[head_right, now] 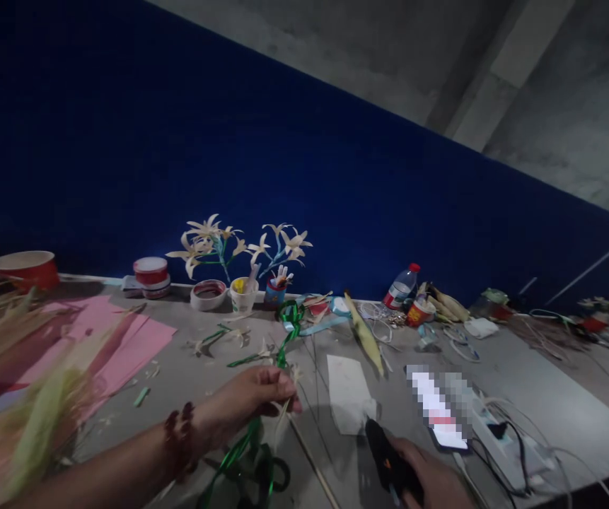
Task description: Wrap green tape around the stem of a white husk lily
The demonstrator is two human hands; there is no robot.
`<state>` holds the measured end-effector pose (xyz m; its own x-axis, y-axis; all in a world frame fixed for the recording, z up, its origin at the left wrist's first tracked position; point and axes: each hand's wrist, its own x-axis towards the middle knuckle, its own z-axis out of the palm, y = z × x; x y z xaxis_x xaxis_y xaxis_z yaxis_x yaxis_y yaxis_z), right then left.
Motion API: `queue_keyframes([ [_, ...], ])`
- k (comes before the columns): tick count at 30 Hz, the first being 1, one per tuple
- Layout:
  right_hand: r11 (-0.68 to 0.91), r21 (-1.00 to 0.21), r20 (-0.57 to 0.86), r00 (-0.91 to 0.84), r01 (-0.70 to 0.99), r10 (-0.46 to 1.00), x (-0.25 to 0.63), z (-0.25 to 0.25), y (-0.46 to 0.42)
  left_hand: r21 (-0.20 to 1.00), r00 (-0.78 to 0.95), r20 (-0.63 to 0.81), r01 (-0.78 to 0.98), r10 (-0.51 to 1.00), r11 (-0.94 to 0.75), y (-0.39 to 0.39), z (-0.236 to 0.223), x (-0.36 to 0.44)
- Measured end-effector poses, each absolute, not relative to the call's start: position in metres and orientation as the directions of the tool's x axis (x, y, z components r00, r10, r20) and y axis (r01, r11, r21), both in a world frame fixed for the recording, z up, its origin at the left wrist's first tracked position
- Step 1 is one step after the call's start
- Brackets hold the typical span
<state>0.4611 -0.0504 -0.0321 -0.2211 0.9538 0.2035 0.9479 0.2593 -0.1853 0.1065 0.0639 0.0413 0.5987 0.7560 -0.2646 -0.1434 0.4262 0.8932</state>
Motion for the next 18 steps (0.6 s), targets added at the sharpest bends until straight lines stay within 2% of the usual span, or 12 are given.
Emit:
queue_keyframes([
  [8, 0.24, -0.156, 0.132, -0.221, 0.958, 0.966, 0.462, -0.021, -0.041, 0.886, 0.657, -0.384, 0.064, 0.649, 0.459, 0.082, 0.012, 0.183],
  [18, 0.284, -0.135, -0.106, -0.298, 0.949, 0.949, 0.45, -0.006, -0.037, 0.872, 0.631, -0.482, 0.278, 0.608, 0.402, 0.07, -0.018, 0.215],
])
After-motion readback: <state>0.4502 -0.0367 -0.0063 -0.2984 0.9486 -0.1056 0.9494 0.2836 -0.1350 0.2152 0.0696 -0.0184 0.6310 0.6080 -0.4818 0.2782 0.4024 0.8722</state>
